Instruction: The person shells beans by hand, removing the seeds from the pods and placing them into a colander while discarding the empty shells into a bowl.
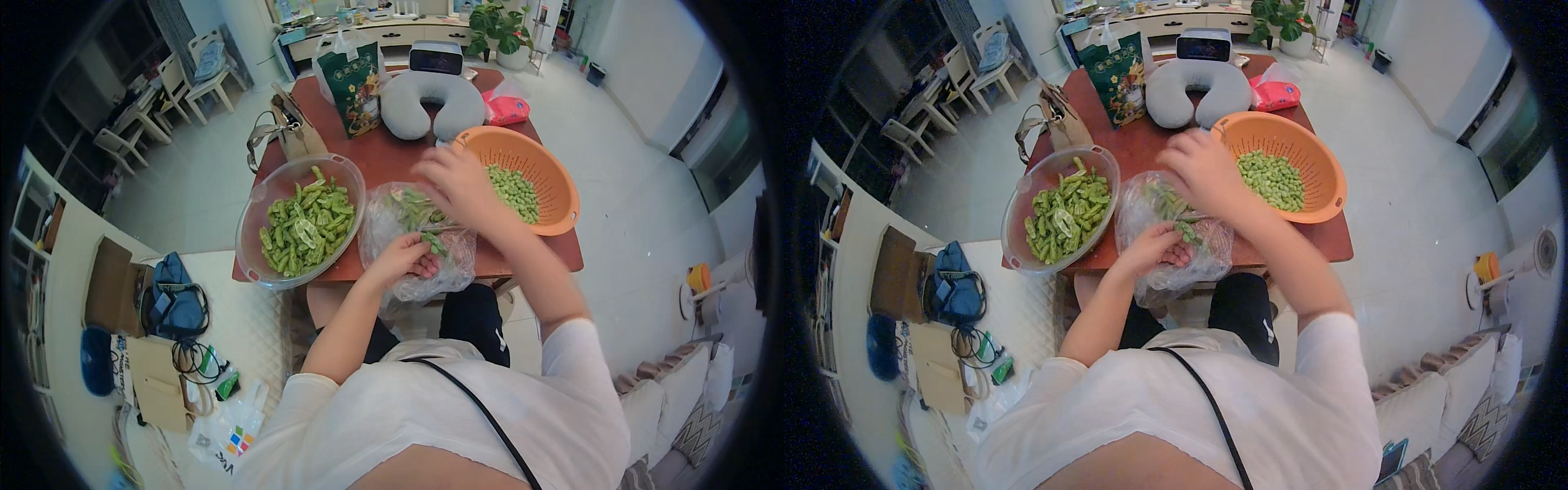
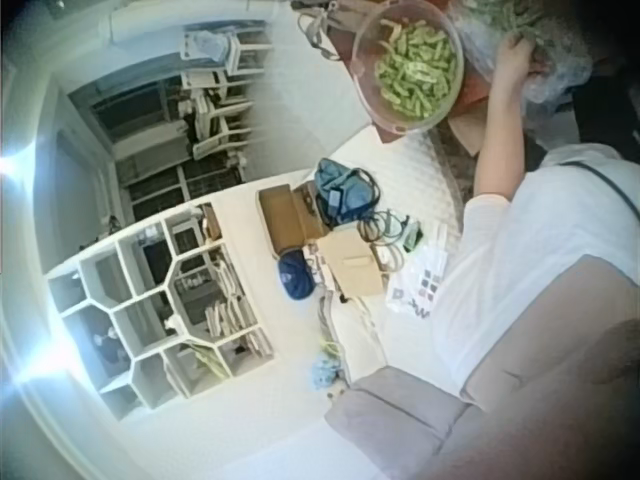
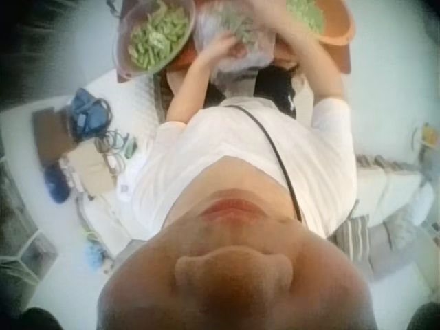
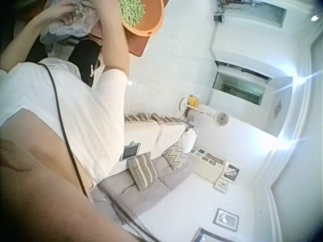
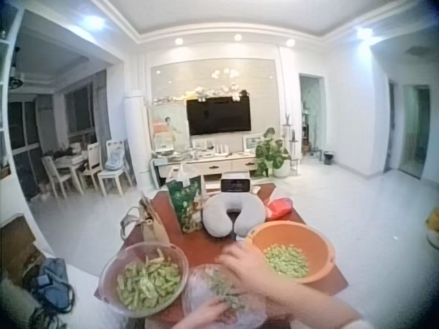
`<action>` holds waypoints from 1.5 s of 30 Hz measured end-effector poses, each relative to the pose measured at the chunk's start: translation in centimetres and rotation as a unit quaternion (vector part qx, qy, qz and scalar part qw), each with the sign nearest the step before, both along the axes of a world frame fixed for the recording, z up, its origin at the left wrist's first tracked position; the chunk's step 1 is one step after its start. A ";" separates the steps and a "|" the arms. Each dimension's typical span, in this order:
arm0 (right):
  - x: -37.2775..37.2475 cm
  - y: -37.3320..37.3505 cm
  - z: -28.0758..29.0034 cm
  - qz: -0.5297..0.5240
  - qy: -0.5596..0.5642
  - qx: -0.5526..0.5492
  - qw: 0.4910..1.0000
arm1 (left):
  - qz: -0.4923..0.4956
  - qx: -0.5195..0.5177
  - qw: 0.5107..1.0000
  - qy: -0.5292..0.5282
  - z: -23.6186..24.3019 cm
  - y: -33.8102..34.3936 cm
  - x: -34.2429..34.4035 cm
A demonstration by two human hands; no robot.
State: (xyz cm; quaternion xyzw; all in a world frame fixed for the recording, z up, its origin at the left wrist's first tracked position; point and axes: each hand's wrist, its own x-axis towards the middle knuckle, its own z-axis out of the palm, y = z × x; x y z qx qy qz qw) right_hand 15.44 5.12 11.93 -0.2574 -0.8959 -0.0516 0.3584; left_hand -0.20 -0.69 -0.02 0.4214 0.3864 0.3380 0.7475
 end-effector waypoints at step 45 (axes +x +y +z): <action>41.3 4.3 -24.1 -0.518 0.226 -0.551 0.614 | 0.031 0.014 0.999 0.041 0.7 -0.5 -0.3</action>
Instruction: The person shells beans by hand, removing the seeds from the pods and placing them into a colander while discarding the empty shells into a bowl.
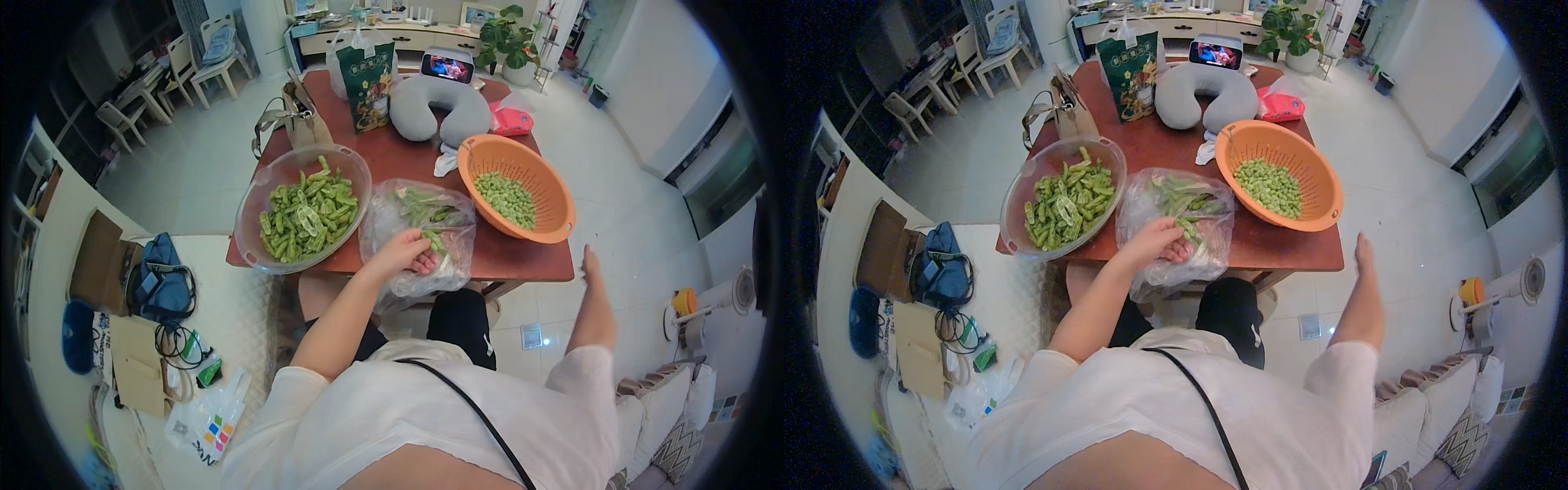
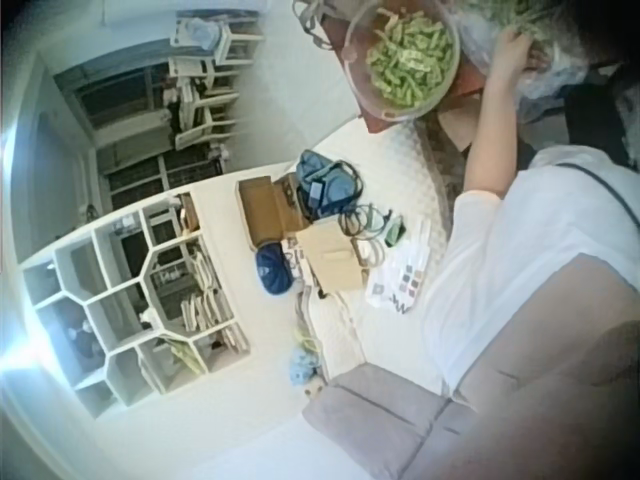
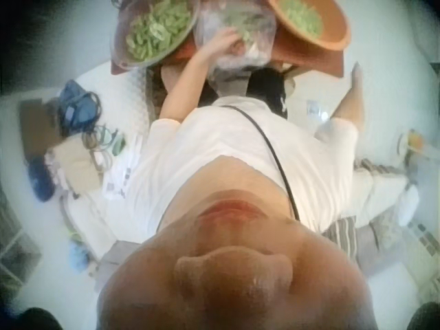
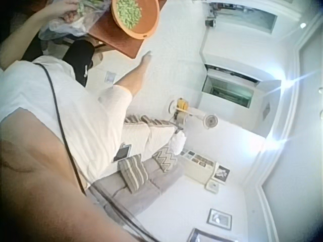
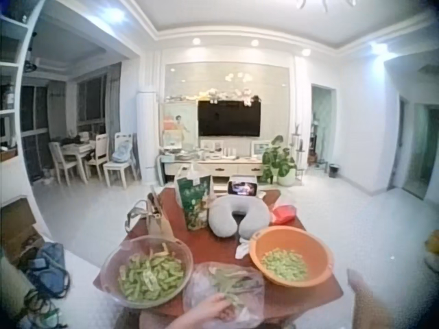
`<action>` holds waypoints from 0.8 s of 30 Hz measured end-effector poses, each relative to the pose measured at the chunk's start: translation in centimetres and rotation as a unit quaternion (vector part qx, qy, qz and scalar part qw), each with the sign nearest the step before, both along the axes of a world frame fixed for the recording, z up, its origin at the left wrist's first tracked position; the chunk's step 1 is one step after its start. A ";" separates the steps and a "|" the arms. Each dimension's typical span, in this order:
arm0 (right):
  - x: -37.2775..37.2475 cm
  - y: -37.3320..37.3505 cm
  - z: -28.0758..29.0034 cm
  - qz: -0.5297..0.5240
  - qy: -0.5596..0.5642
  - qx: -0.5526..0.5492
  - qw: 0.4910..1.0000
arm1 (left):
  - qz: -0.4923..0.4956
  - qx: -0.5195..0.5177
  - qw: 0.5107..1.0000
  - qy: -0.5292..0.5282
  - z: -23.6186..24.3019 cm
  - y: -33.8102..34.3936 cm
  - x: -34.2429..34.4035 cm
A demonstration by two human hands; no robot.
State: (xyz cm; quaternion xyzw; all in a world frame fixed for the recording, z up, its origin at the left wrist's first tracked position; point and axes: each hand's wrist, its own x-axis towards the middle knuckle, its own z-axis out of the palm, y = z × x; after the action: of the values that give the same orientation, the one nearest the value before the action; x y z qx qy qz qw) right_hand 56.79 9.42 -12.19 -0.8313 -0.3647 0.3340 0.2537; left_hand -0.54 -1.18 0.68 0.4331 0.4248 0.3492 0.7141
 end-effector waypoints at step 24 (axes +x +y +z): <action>-39.8 -12.3 14.1 0.413 -0.096 0.510 0.748 | 0.016 0.010 0.999 -0.050 -0.6 0.0 0.8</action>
State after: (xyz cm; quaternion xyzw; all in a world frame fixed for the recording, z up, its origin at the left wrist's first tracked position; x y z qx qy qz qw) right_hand 16.99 -2.84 1.89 -0.3742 -0.8112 0.0894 0.4405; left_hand 0.27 -1.13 0.04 0.4159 0.3921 0.3860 0.7241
